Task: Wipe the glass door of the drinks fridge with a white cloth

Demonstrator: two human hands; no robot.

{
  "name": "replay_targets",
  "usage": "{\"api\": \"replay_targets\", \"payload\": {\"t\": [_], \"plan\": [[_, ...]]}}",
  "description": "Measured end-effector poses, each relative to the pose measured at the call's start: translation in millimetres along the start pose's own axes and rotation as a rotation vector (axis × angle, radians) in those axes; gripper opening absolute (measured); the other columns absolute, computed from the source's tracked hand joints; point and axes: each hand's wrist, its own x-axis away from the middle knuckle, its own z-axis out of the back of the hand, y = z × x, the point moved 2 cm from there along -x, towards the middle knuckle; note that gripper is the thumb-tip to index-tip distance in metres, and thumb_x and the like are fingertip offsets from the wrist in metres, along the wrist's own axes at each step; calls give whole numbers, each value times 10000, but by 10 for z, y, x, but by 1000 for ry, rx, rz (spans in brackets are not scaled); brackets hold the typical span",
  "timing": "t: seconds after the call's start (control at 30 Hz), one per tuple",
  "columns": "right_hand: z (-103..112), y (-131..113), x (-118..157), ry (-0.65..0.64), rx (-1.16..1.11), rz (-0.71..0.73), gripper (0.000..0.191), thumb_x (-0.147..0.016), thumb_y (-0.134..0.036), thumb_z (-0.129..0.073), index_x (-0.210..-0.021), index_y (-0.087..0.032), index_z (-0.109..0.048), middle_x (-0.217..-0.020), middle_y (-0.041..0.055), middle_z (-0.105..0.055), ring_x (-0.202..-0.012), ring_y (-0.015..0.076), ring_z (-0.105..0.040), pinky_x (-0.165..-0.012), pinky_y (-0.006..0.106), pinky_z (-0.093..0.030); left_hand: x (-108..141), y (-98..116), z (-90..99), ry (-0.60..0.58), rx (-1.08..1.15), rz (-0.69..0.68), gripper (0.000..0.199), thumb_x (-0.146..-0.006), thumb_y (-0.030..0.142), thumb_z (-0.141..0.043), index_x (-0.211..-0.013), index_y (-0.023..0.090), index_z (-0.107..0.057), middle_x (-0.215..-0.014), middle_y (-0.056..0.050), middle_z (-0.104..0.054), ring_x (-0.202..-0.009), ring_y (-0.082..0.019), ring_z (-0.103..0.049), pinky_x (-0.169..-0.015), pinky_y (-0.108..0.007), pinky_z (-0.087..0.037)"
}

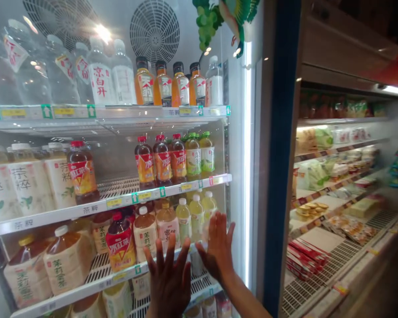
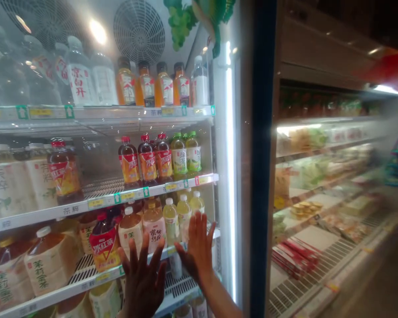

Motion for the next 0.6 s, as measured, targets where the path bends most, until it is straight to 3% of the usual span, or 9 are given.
{"api": "replay_targets", "payload": {"t": [0.1, 0.17, 0.3, 0.37, 0.5, 0.6], "plan": [[54, 189, -233, 22, -56, -80, 839, -1045, -568, -260, -1627, -78, 92, -1716, 181, 40, -1593, 348, 54, -1222, 718, -2, 2, 50, -29, 18, -3, 25, 703, -934, 204, -581, -1580, 303, -321, -1726, -12, -139, -1602, -313, -8, -1285, -569, 51], [58, 201, -200, 15, -73, -92, 840, -1043, -583, -236, -1625, -85, 110, -1716, 181, 50, -1591, 353, 65, -1213, 734, -4, -7, 75, -23, 21, -11, 36, 708, -934, 189, -577, -1581, 301, -315, -1727, -15, -130, -1601, -316, -4, -1283, -574, 48], [2, 47, 205, -44, -63, -78, 797, -1055, -494, -272, -1626, -78, 96, -1712, 180, 103, -1589, 352, 84, -1224, 714, -47, -20, 45, 42, 19, -39, 7, 747, -926, 153, -579, -1596, 283, -275, -1733, -22, -83, -1600, -319, 8, -1288, -562, 44], [-13, 15, 188, -53, -63, -101, 806, -1052, -505, -266, -1624, -82, 114, -1712, 177, 112, -1588, 358, 90, -1220, 721, -45, -15, -22, 81, 12, -63, 12, 763, -923, 137, -580, -1601, 282, -260, -1733, -28, -76, -1599, -329, -4, -1288, -578, 30], [-8, -6, -112, -10, -73, -155, 862, -1035, -582, -253, -1613, -102, 171, -1714, 171, 108, -1585, 364, 105, -1198, 754, -12, 39, -205, 165, 11, -120, 34, 778, -909, 149, -617, -1596, 288, -278, -1731, -40, -85, -1598, -347, -39, -1288, -609, -29], [-56, -238, 105, -28, -79, -148, 837, -1045, -539, -280, -1620, -102, 143, -1713, 174, 110, -1586, 365, 100, -1195, 759, -33, 125, -365, 277, 15, -125, 26, 779, -908, 133, -604, -1600, 266, -272, -1727, -64, -91, -1596, -351, -34, -1288, -601, -69]]}}
